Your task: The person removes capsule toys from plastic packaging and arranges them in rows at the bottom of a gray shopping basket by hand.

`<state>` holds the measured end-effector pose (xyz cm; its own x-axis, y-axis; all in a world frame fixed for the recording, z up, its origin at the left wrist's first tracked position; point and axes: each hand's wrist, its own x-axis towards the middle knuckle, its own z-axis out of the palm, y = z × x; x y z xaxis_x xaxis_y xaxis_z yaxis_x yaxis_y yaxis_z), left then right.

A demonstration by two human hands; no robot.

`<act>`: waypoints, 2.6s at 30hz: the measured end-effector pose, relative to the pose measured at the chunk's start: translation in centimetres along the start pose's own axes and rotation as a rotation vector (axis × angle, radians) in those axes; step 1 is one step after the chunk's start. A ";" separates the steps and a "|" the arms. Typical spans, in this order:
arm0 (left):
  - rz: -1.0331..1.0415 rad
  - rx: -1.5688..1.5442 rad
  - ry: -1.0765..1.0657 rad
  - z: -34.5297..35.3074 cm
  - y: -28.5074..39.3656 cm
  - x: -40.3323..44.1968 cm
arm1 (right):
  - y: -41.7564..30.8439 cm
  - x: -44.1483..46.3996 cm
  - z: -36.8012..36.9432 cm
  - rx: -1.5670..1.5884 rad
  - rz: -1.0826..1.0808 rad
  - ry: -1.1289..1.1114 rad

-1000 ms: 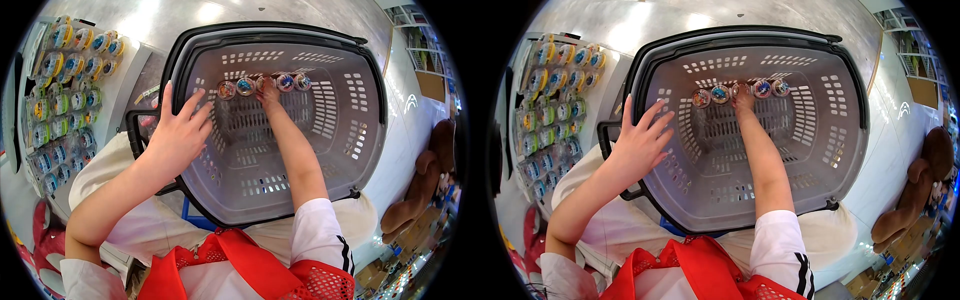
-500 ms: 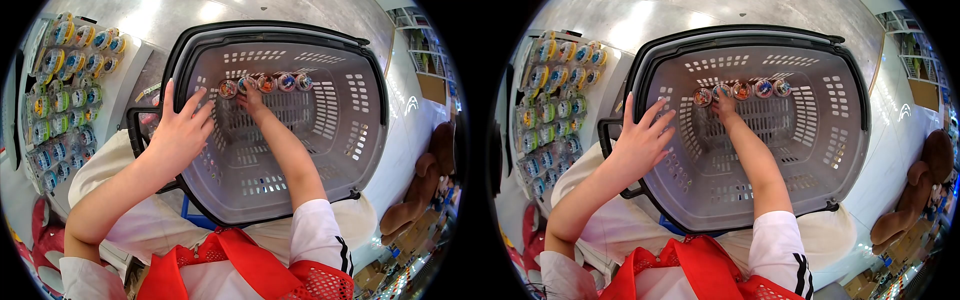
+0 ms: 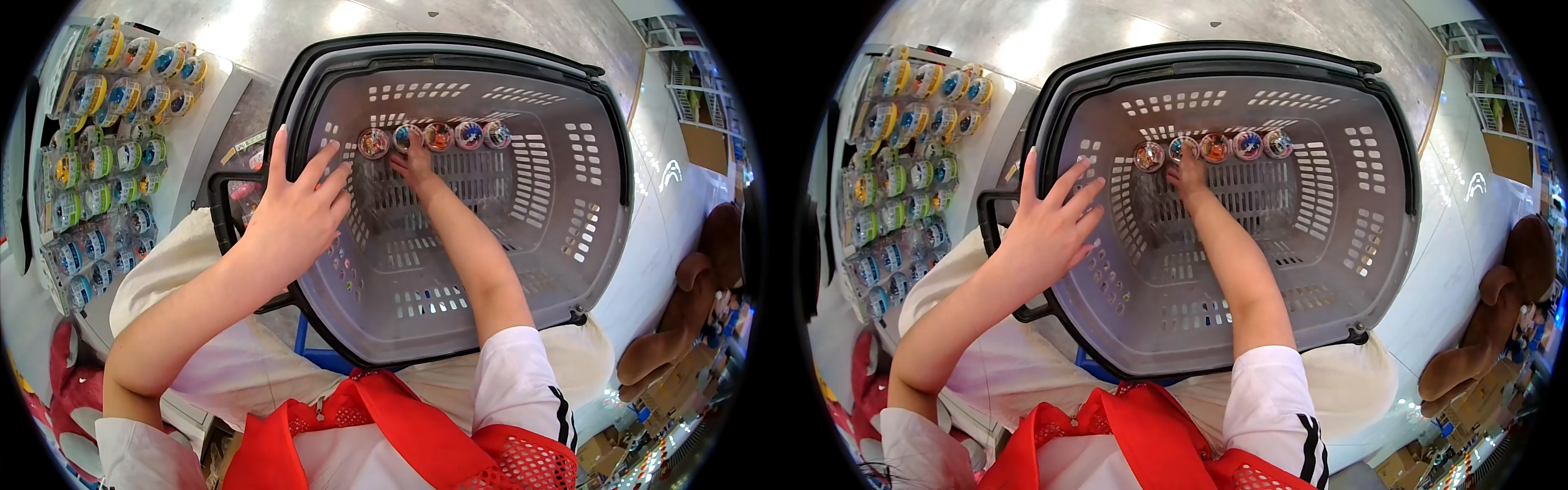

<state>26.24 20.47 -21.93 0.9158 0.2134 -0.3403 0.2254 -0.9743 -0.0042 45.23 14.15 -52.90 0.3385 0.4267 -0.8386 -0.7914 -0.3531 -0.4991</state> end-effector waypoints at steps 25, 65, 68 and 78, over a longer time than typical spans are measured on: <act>-0.508 -0.797 0.927 -1.5 -15.7 -4.1 | -9.7 -18.9 3.8 0.047 0.089 -0.514; -1.091 -0.960 0.574 28.2 -6.3 -4.3 | -0.8 -40.8 -2.2 -0.878 0.253 -0.744; -1.207 -0.972 0.703 28.1 -7.5 -3.2 | -0.3 -40.5 -3.4 -0.840 0.227 -0.717; -1.526 -0.957 0.374 22.0 -10.3 -0.9 | -0.8 -39.8 -3.4 -0.751 0.303 -0.697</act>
<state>15.76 28.69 -42.31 -0.2566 0.9005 -0.3511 0.7992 0.4020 0.4468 34.12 -5.38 -19.92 -0.3737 0.5333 -0.7589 -0.1965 -0.8452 -0.4971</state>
